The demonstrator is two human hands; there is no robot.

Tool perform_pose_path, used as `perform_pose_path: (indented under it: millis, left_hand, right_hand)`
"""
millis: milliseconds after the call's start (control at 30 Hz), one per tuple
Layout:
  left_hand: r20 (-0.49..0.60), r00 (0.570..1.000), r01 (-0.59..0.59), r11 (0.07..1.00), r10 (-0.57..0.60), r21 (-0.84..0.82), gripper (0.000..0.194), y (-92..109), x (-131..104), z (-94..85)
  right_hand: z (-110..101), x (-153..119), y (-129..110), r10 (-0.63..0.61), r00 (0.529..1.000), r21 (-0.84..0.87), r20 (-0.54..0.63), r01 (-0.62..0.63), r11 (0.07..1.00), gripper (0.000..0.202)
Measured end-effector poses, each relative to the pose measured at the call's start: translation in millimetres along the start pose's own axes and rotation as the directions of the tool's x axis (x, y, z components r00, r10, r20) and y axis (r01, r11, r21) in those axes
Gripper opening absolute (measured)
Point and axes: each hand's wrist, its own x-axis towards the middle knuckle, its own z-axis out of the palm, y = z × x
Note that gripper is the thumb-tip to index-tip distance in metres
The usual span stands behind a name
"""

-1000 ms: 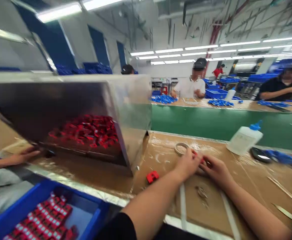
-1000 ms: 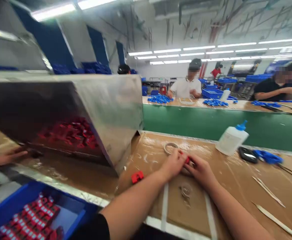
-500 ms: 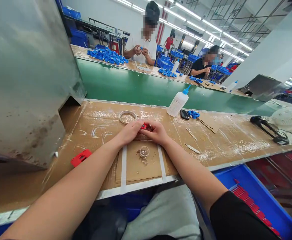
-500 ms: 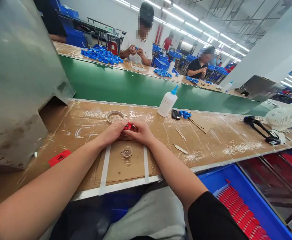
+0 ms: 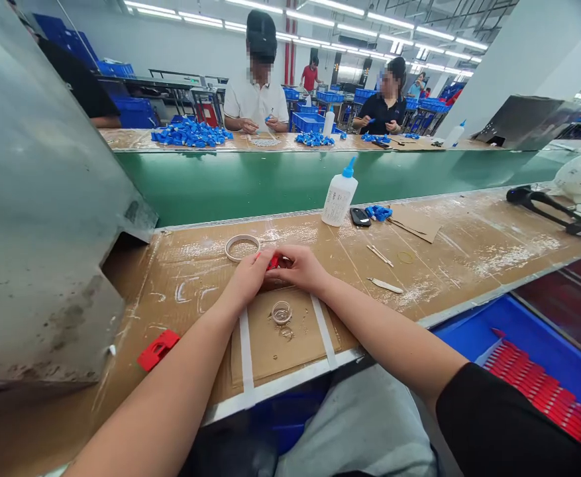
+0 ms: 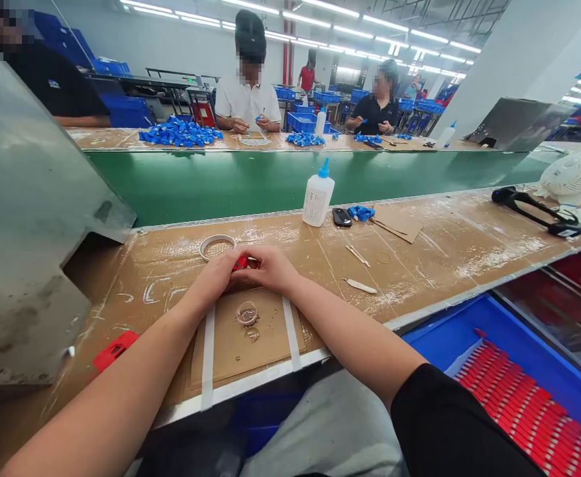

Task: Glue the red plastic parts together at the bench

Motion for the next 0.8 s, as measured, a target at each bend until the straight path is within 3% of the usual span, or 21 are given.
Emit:
perform_pose_path:
  millis: [167,267,400,500,600,700,800]
  left_hand:
    - [-0.078,0.995,0.043,0.988,-0.055,-0.150,0.049,-1,-1,4.1]
    - [-0.131,0.989,0.045,0.979,-0.071,-0.197,0.052,-3,-2,8.3]
    - [-0.175,0.979,0.056,0.960,-0.107,-0.273,0.054,-4,-4,12.1]
    - [-0.161,0.980,0.074,0.962,-0.119,-0.261,0.050,-4,-4,11.2]
    - [-0.099,0.994,-0.047,0.992,0.035,-0.119,0.041,-1,-2,6.4]
    - [-0.040,0.987,-0.160,0.987,0.158,-0.034,0.030,3,2,-0.2]
    - [-0.004,0.982,-0.187,0.982,0.187,0.037,0.037,5,3,-5.7]
  right_hand:
    - [5,1,5,-0.079,0.997,-0.135,-0.014,0.076,0.988,0.021]
    - [5,1,8,-0.162,0.987,-0.288,-0.017,0.150,0.946,0.021]
    - [6,2,6,-0.165,0.986,-0.398,-0.022,0.143,0.906,0.023]
    - [4,2,4,-0.196,0.980,-0.316,-0.035,0.175,0.933,0.025]
    - [-1,1,1,-0.185,0.983,-0.124,0.009,0.184,0.975,0.031]
    - [-4,2,-3,-0.094,0.995,0.045,0.035,0.092,0.995,0.036]
    - [-3,4,-9,0.025,0.999,0.145,0.025,-0.028,0.989,0.038]
